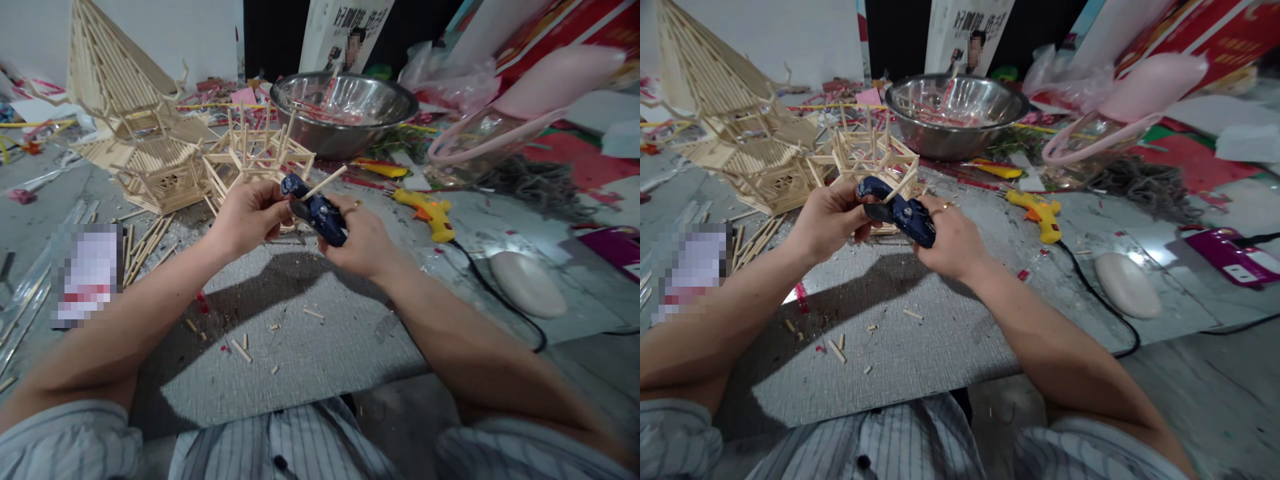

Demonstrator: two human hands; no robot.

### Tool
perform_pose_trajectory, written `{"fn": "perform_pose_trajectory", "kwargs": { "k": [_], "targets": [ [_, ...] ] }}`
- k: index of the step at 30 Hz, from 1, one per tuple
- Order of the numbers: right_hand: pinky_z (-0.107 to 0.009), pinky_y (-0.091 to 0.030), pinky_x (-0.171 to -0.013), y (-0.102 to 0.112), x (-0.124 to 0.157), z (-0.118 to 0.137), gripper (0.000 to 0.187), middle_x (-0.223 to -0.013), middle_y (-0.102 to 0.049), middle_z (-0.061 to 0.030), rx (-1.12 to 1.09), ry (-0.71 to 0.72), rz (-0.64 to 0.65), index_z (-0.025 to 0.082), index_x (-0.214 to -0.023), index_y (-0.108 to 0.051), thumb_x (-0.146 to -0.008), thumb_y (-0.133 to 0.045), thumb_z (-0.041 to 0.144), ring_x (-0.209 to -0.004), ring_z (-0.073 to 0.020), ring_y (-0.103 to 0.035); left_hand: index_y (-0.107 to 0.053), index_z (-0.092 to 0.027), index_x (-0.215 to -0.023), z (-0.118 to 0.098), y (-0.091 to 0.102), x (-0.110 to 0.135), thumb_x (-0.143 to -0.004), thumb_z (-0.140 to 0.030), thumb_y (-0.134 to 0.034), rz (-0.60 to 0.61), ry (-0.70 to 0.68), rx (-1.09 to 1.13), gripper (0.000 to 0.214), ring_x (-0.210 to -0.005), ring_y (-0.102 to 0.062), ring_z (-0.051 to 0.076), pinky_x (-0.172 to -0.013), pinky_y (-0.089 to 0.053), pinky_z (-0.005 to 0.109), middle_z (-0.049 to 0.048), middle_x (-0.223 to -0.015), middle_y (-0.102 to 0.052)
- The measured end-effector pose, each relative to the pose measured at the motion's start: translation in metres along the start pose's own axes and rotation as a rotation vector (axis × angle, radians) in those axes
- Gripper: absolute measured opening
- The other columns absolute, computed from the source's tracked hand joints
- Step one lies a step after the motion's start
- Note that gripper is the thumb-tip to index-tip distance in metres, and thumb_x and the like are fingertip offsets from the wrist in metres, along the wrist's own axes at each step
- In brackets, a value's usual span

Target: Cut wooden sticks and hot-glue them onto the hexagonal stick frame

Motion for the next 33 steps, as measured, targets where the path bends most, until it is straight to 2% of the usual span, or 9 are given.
{"fn": "perform_pose_trajectory", "kwargs": {
  "k": [8, 16, 22, 25, 30, 33],
  "targets": [
    [-0.051, -0.052, -0.082, -0.0034, 0.0028, -0.0033, 0.059, -0.112, -0.066, -0.01, -0.016, -0.026, 0.017, 0.025, -0.124, -0.051, -0.065, -0.058, 0.026, -0.101, -0.0327, -0.063, -0.055, -0.017, -0.061, 0.0005, 0.0014, -0.0006, -0.077, -0.021, -0.07, -0.008, -0.012, -0.056, 0.022, -0.039, -0.045, 0.005, -0.04, -0.033, 0.019, -0.0039, -0.049, -0.053],
    [-0.048, -0.054, -0.076, -0.0033, 0.0027, -0.0034, 0.054, -0.1, -0.07, -0.0087, -0.015, -0.072, 0.026, 0.025, -0.116, -0.057, -0.062, -0.061, 0.028, -0.089, -0.0311, -0.067, -0.056, -0.017, -0.06, -0.0034, 0.0013, 0.0005, -0.078, -0.016, -0.068, -0.015, -0.015, -0.077, 0.021, -0.042, -0.044, 0.005, -0.045, -0.033, 0.022, -0.0039, -0.05, -0.051],
    [-0.048, -0.055, -0.075, -0.0027, 0.0014, -0.0013, 0.042, -0.098, -0.07, -0.0104, -0.038, -0.08, 0.039, 0.022, -0.106, -0.059, -0.064, -0.058, 0.029, -0.085, -0.0308, -0.067, -0.06, -0.018, -0.063, -0.0061, 0.002, 0.001, -0.073, -0.014, -0.068, -0.04, -0.125, -0.188, 0.013, -0.045, -0.041, 0.007, -0.047, -0.029, 0.022, -0.0051, -0.049, -0.048],
    [-0.046, -0.055, -0.075, -0.0036, 0.0011, -0.0006, 0.038, -0.098, -0.07, -0.0095, -0.043, -0.078, 0.045, 0.024, -0.102, -0.059, -0.065, -0.058, 0.03, -0.083, -0.0296, -0.067, -0.062, -0.02, -0.063, -0.0054, 0.0022, 0.0022, -0.074, -0.017, -0.067, -0.062, -0.171, -0.237, 0.012, -0.049, -0.044, 0.008, -0.049, -0.032, 0.022, -0.0043, -0.05, -0.051],
    [-0.045, -0.054, -0.074, -0.0062, -0.0001, 0.0018, 0.035, -0.098, -0.07, -0.0129, -0.014, -0.102, 0.091, 0.02, -0.099, -0.059, -0.067, -0.056, 0.032, -0.081, -0.0304, -0.068, -0.064, -0.019, -0.068, -0.0043, 0.0039, 0.0056, -0.077, -0.022, -0.064, -0.109, -0.228, -0.326, 0.01, -0.053, -0.048, 0.009, -0.053, -0.034, 0.023, -0.0026, -0.057, -0.058],
    [-0.042, -0.052, -0.071, -0.0071, -0.0005, 0.0027, 0.032, -0.092, -0.07, -0.0119, 0.019, -0.122, 0.12, 0.019, -0.098, -0.058, -0.069, -0.056, 0.032, -0.078, -0.029, -0.067, -0.065, -0.018, -0.071, -0.0026, 0.0045, 0.0061, -0.078, -0.021, -0.062, -0.122, -0.286, -0.415, 0.009, -0.054, -0.05, 0.009, -0.053, -0.035, 0.022, -0.0027, -0.06, -0.06]
  ]
}}
Point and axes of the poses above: each hand's wrist, its own x-axis away from the middle knuckle, its own y-axis out of the back of the hand, z = x × y, the point moved 5 cm from there along -x, towards the middle knuckle
